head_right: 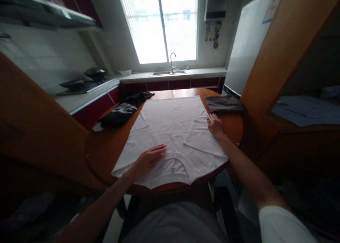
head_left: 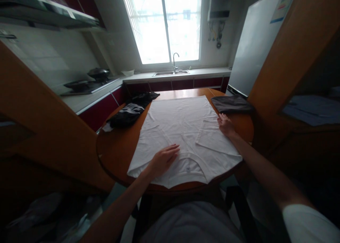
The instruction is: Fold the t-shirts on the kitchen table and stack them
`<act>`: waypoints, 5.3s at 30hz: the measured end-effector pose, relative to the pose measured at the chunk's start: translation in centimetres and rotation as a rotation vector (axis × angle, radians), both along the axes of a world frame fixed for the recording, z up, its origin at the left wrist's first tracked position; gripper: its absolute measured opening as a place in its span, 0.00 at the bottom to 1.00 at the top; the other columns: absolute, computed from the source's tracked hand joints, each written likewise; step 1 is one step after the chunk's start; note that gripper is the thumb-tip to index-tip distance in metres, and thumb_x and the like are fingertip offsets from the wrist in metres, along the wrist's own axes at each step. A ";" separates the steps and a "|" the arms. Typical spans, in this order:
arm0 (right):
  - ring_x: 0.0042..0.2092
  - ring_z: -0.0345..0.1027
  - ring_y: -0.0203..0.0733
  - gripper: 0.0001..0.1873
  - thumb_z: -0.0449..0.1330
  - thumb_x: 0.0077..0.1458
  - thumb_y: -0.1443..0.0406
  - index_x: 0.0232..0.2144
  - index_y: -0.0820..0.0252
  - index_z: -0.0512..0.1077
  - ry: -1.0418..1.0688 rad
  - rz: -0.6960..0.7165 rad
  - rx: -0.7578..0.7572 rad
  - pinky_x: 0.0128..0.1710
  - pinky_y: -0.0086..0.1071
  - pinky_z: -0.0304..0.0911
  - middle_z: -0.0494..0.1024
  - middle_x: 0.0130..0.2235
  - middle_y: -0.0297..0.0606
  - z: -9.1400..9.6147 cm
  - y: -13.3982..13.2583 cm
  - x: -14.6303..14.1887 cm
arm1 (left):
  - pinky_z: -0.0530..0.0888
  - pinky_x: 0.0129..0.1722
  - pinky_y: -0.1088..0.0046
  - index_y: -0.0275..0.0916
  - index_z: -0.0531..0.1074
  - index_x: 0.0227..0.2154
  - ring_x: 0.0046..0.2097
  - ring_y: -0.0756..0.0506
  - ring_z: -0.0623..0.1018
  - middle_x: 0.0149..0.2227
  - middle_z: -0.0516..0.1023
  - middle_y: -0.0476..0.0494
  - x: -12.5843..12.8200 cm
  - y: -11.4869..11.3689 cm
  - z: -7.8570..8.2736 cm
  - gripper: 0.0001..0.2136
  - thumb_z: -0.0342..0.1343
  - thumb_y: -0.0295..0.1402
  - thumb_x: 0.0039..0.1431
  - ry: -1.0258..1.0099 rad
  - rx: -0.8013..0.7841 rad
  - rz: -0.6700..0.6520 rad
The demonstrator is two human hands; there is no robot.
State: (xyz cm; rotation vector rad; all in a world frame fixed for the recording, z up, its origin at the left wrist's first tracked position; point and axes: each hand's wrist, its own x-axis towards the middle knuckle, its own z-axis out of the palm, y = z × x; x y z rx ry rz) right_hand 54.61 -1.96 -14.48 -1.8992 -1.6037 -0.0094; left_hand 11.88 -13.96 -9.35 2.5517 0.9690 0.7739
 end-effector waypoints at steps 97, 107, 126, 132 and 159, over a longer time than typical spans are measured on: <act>0.56 0.73 0.45 0.17 0.53 0.68 0.66 0.54 0.51 0.76 -0.331 0.680 0.201 0.55 0.39 0.71 0.78 0.56 0.38 2.1 -23.3 0.1 | 0.74 0.58 0.69 0.46 0.75 0.56 0.56 0.44 0.78 0.58 0.77 0.43 -16.6 -4.2 0.4 0.19 0.47 0.26 0.68 0.228 0.129 0.052; 0.49 0.77 0.44 0.13 0.56 0.66 0.66 0.46 0.53 0.79 -0.184 0.662 0.262 0.49 0.38 0.74 0.82 0.48 0.39 1.8 -22.9 1.0 | 0.77 0.54 0.70 0.44 0.78 0.51 0.53 0.45 0.80 0.51 0.81 0.41 -17.3 -3.9 0.4 0.15 0.48 0.29 0.70 0.070 0.155 -0.059; 0.38 0.76 0.46 0.23 0.61 0.58 0.44 0.33 0.56 0.81 0.330 0.536 0.009 0.39 0.34 0.70 0.82 0.37 0.41 10.6 -18.8 0.0 | 0.75 0.37 0.74 0.39 0.84 0.35 0.38 0.43 0.80 0.36 0.84 0.40 -16.3 -0.3 8.6 0.15 0.63 0.46 0.56 0.007 -0.381 0.229; 0.37 0.75 0.48 0.27 0.65 0.49 0.42 0.34 0.60 0.81 0.405 0.381 0.010 0.37 0.35 0.69 0.84 0.36 0.43 11.1 -9.8 0.2 | 0.76 0.40 0.70 0.37 0.83 0.34 0.38 0.41 0.80 0.37 0.84 0.40 -15.5 7.1 8.3 0.24 0.66 0.54 0.46 -0.184 -0.322 0.445; 0.28 0.70 0.40 0.12 0.67 0.43 0.61 0.27 0.68 0.81 0.499 0.180 -0.269 0.29 0.29 0.63 0.80 0.26 0.41 6.2 7.2 0.4 | 0.72 0.38 0.69 0.35 0.83 0.29 0.36 0.40 0.79 0.32 0.84 0.41 -13.8 21.4 3.3 0.23 0.67 0.52 0.39 -0.152 -0.420 0.548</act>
